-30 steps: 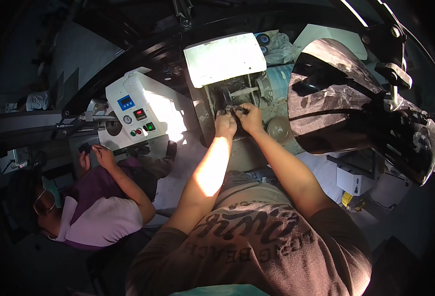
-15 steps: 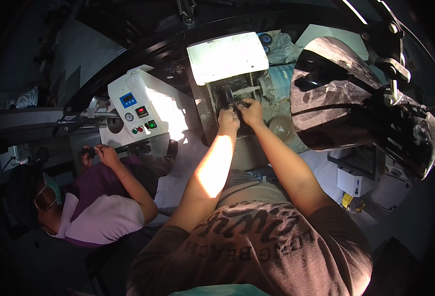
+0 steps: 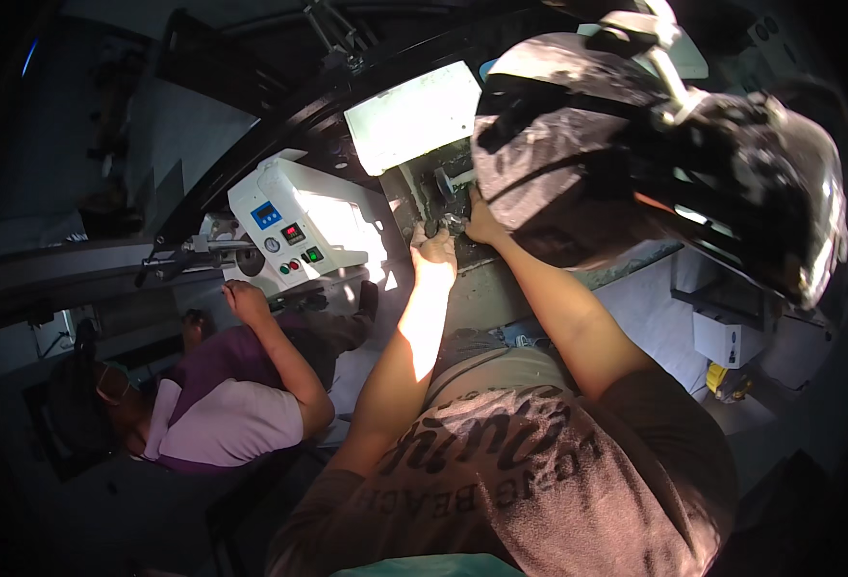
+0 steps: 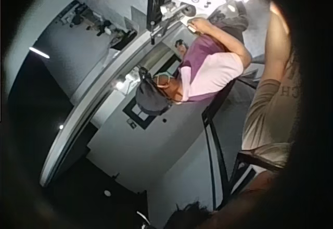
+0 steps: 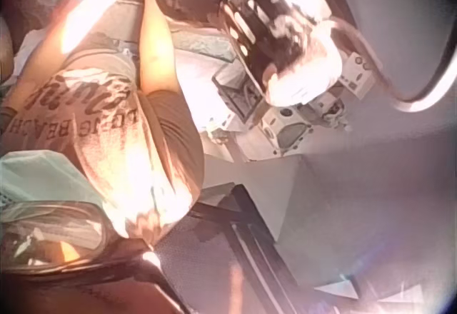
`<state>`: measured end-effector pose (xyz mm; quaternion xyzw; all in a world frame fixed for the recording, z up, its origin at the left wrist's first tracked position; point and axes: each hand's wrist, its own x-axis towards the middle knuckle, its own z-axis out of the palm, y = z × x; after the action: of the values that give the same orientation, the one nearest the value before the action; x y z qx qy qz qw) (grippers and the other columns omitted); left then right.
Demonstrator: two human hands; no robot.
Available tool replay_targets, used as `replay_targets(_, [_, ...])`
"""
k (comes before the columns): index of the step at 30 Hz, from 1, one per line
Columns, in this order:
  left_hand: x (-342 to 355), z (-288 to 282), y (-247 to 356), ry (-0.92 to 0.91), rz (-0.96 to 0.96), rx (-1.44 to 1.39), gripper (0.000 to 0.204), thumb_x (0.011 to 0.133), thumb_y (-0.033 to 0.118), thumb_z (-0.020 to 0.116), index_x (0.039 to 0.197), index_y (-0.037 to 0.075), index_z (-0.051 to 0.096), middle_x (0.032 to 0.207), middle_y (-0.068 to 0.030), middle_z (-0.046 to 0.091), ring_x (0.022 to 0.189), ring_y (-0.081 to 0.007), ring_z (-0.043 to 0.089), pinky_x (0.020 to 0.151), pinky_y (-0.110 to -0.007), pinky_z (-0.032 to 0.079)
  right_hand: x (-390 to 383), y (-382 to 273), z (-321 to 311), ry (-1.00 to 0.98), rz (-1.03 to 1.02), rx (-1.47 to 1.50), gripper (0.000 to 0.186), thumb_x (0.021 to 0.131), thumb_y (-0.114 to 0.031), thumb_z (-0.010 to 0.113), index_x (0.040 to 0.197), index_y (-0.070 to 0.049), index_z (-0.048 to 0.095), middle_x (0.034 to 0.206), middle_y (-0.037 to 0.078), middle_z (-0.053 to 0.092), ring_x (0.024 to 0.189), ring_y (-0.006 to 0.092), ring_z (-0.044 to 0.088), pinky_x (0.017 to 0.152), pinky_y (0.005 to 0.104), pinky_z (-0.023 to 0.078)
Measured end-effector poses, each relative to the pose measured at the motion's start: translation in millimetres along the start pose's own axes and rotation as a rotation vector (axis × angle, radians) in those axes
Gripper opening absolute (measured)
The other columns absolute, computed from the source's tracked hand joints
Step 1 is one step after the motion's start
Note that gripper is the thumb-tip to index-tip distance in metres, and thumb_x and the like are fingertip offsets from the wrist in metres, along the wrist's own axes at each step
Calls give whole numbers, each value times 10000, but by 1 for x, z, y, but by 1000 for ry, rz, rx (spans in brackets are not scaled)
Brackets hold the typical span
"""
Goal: The person adjusts an overhead lamp, then holds and polishes dental prosthetics against a rotating wheel at the workstation.
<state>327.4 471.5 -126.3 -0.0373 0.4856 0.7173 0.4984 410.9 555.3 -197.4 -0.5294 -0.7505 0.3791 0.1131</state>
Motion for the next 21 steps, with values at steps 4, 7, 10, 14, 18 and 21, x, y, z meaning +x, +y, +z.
replay_targets(4, [-8, -3, 9, -175, 62, -89, 322, 778, -117, 507, 1058, 38, 474, 998, -63, 549, 927, -193, 534, 855, -344, 407, -19, -11, -4, -125, -220, -231, 593, 758, -219, 579, 1258, 52, 413, 1372, 292, 258, 1260, 416, 289, 1049, 413, 288])
replay_targets(7, [-11, -4, 12, -297, 102, -136, 289, 793, -105, 518, 1039, 42, 485, 992, -68, 558, 921, -191, 545, 828, -315, 437, -35, -10, -4, -256, -211, -185, 487, 791, -231, 545, 1180, 56, 488, 1330, 284, 317, 1212, 406, 348, 1023, 421, 317])
replay_targets(10, [-23, 14, 19, -370, 140, -127, 277, 814, -93, 511, 1059, 35, 489, 1024, -82, 565, 933, -193, 548, 828, -290, 444, -46, 17, 9, -141, -302, -287, 416, 832, -245, 499, 1122, 52, 527, 1268, 271, 377, 1154, 384, 403, 981, 422, 357])
replay_targets(14, [-36, 22, 33, -222, 624, 767, 239, 855, -47, 489, 1086, 7, 471, 1036, -93, 546, 941, -189, 542, 847, -281, 439, -62, 16, 10, -247, -301, -307, 409, 869, -293, 469, 1071, 54, 551, 1167, 229, 462, 1104, 344, 451, 929, 409, 401])
replay_targets(18, [-51, 40, 39, -389, 241, -86, 172, 841, -45, 510, 973, 61, 478, 880, -25, 530, 817, -142, 527, 777, -283, 463, -68, 16, 2, -241, -315, -405, 430, 881, -350, 458, 1000, 38, 600, 1115, 202, 513, 1088, 329, 473, 916, 405, 413])
replay_targets(21, [-59, 46, 41, -437, 246, -182, 140, 844, -20, 528, 930, 73, 469, 865, -20, 533, 826, -137, 524, 803, -293, 453, -66, 19, -2, -313, -311, -441, 428, 886, -359, 450, 972, 22, 623, 1110, 203, 522, 1089, 336, 475, 914, 405, 415])
